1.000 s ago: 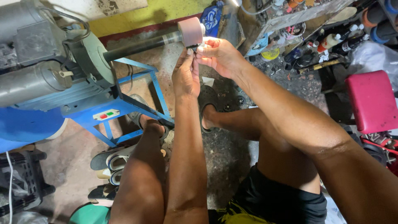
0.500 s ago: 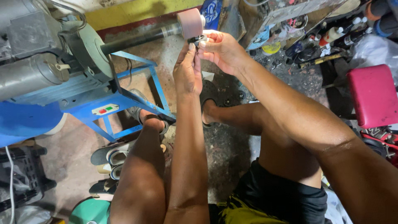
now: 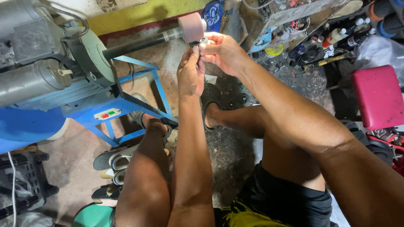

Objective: The person uses a grinding wheel to smooth the edges of a small black rubber shoe component, periodically holding the part to the wheel and then rotating it in their hands.

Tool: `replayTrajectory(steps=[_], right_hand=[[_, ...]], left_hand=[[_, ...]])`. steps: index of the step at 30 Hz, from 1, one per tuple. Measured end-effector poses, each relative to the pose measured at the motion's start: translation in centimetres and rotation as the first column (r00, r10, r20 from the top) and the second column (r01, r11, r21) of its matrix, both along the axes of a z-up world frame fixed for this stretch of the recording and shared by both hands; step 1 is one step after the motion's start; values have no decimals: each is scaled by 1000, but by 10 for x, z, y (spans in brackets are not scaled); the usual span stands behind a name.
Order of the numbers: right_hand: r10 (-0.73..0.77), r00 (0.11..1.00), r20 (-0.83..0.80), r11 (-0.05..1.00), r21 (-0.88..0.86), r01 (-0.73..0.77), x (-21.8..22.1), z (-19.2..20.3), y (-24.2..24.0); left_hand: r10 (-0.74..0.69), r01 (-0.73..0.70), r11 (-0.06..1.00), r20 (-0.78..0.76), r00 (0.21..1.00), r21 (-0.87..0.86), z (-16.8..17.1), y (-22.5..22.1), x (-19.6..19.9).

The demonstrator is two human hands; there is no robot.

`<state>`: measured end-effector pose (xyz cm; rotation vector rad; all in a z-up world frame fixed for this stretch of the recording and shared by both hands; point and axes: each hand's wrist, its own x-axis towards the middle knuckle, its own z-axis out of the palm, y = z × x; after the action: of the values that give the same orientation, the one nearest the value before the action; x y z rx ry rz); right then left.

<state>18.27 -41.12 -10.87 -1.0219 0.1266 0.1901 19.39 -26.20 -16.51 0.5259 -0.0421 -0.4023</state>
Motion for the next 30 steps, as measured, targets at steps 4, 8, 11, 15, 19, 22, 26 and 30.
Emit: replayTrajectory(steps=[4,8,11,15,19,22,26,30], right_hand=[[-21,1000,-9,1000,23,21,0,-1,4],[3,999,37,1000,19,-4,3,0,4],[6,998,67,999,37,-8,0,0,6],[-4,997,75,999,49,0,-2,5,8],[9,994,106,999,52,-15,-7,3,7],[6,995,96,999,40,-10,-5,5,5],[11,996,88,999,34,-14,-6,10,10],[-14,997,80,997,74,8,-9,11,13]], left_hand=[[51,-43,994,-81,995,101,0,-3,0],[99,-96,994,-47,994,57,0,-10,2],[120,-116,990,-53,991,74,1,-11,-1],[132,-121,983,-72,989,136,9,-10,-5],[115,-112,989,-25,993,100,12,-8,-11],[125,-120,985,-36,991,128,15,-10,-8],[141,-131,980,-54,989,151,17,-9,-9],[111,-104,980,-35,993,171,18,-3,-14]])
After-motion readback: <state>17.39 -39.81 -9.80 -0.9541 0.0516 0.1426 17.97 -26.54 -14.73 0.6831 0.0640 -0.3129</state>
